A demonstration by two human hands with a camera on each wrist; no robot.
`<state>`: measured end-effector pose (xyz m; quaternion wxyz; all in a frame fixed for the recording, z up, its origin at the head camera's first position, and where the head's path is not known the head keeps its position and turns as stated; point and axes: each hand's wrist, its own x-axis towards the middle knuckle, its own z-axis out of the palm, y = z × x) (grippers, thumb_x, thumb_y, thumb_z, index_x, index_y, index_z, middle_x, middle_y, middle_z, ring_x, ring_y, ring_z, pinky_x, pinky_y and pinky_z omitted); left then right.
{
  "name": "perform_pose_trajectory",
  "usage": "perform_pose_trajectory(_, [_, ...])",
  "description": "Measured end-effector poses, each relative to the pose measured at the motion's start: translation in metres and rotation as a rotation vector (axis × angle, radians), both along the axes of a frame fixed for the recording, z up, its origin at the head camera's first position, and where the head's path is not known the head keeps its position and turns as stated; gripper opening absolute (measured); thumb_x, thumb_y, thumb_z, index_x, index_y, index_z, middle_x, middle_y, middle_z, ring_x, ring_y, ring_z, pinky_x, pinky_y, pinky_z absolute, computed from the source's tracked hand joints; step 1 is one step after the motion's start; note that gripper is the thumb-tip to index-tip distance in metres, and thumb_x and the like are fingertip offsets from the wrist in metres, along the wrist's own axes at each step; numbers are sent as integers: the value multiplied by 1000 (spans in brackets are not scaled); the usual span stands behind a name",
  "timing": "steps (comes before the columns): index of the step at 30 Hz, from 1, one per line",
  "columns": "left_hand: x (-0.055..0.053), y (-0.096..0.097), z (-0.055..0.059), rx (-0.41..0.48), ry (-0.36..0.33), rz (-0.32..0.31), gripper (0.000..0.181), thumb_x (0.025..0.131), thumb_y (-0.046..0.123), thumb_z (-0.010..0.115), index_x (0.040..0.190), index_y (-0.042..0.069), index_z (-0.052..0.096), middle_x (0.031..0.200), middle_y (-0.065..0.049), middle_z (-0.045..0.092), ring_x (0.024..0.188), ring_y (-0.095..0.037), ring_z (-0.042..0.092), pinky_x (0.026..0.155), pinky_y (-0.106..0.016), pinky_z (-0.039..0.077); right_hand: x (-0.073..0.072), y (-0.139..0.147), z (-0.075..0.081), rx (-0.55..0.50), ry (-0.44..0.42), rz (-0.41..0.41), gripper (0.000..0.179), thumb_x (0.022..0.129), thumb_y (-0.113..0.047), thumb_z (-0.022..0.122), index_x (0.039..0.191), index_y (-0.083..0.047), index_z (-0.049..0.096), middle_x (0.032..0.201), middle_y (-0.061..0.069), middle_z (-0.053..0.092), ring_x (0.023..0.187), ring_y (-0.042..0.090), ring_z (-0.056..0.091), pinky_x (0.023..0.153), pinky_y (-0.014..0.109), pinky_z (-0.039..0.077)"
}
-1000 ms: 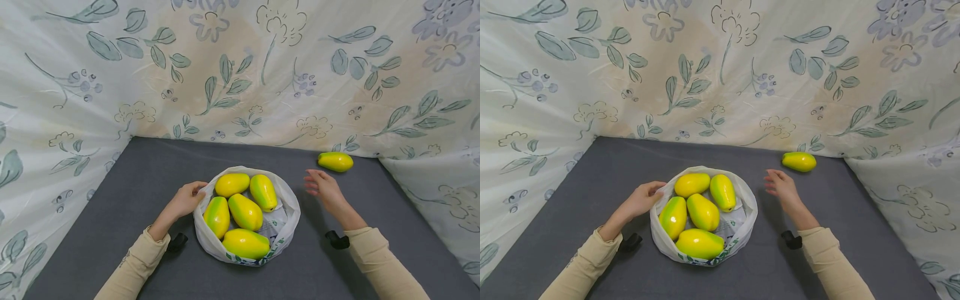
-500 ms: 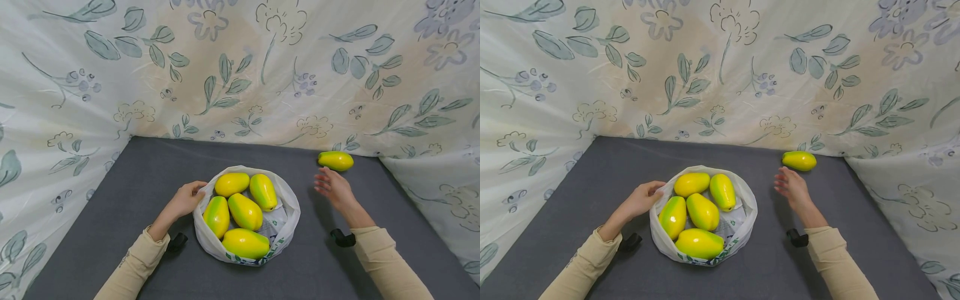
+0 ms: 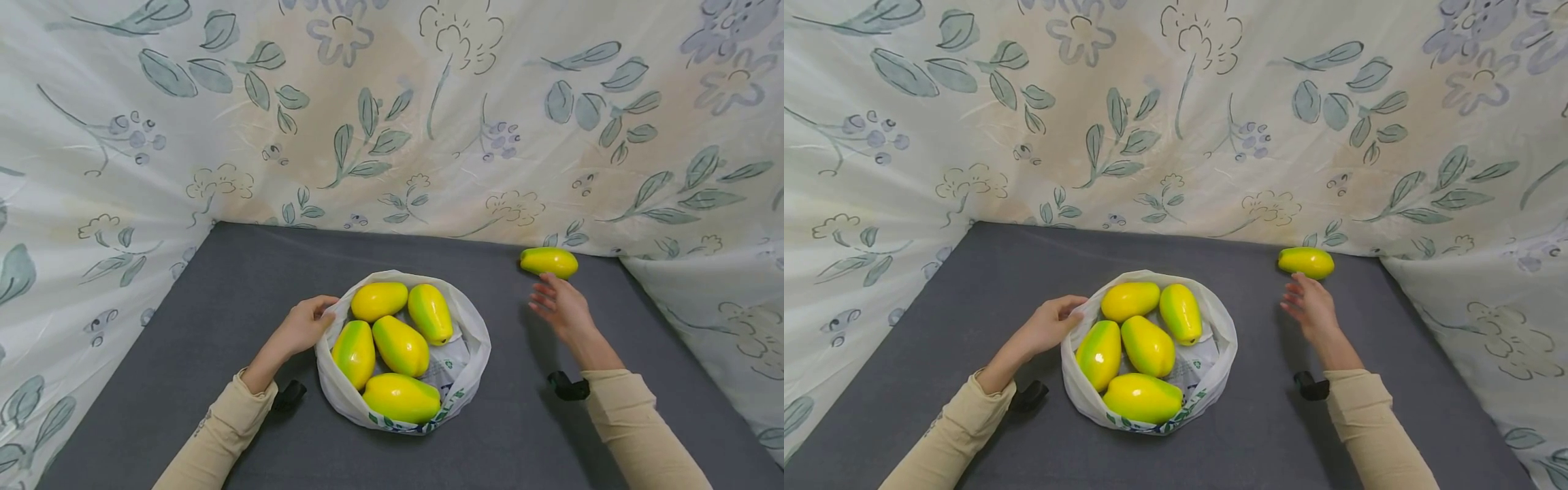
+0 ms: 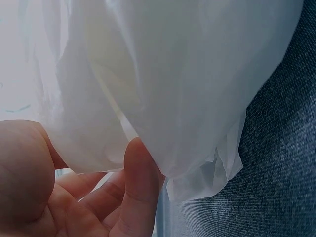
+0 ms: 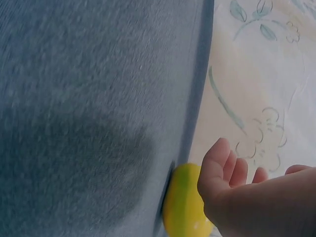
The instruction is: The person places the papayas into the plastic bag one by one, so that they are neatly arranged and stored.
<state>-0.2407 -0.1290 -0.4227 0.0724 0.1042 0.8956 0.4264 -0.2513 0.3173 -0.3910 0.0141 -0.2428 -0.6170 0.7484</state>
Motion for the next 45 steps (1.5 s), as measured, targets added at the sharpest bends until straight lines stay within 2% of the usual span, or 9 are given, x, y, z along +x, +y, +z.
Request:
perform_pose_trajectory(9, [-1,0,-1,-1,4,-3,35,96,9,56,130,0,56,114,-18,60,97,-30,56,79,-43,48,-8,15,-10,86,-4,-142,35,97,-39,50,122,-15,52,101,-1,55,84,14,57,68,27,52])
perform_pose_trajectory(17, [0,-1,-2,2,-3,1,35,96,10,56,130,0,56,109,-16,61,91,-27,56,75,-39,48,-16,27,-8,70,-32,-149,32,98,-39,49,121,-18,49,106,-1,51,90,15,54,69,26,51])
perform_pose_trajectory(20, [-1,-1,-2,1,0,-3,35,96,10,55,130,-1,55,108,-16,61,89,-27,56,74,-39,48,-25,43,-21,104,-38,-156,42,95,-46,51,129,-21,47,115,-2,49,90,13,55,70,27,51])
perform_pose_trajectory(24, [-1,-2,-2,2,4,-3,35,96,10,55,130,-1,55,109,-15,61,90,-26,56,75,-39,48,-41,71,-50,160,-40,-172,69,88,-57,53,145,-25,34,125,-3,44,92,12,53,69,25,52])
perform_pose_trajectory(27, [-1,-2,-3,3,10,-8,35,96,9,55,130,-1,55,109,-15,62,88,-25,56,73,-38,48,-50,85,-66,169,-40,-204,80,83,-62,55,150,-26,28,121,-4,43,93,12,51,68,25,52])
perform_pose_trajectory(30, [-2,-2,-3,2,6,-9,35,96,9,55,130,-1,55,107,-15,62,87,-25,56,72,-38,47,-54,92,-74,167,-46,-237,82,81,-63,56,150,-27,27,115,-6,44,93,13,50,67,26,52])
perform_pose_trajectory(33, [-2,-1,-3,-1,0,-6,36,96,10,55,130,0,55,108,-15,61,88,-26,55,73,-38,47,-57,93,-74,177,-68,-266,81,82,-63,55,150,-28,27,119,-6,44,93,12,49,65,25,52])
perform_pose_trajectory(38, [-1,-2,-3,-1,2,-7,36,96,10,55,130,-1,55,108,-16,61,89,-27,56,73,-38,47,-58,95,-69,183,-116,-306,81,83,-64,53,150,-30,24,140,1,37,99,12,48,61,24,51])
perform_pose_trajectory(45, [-1,-2,-3,0,1,-3,36,96,10,55,130,-1,54,110,-16,61,91,-27,56,75,-40,48,-60,101,-63,170,-181,-324,76,86,-62,50,151,-33,21,153,1,25,124,19,37,55,24,49])
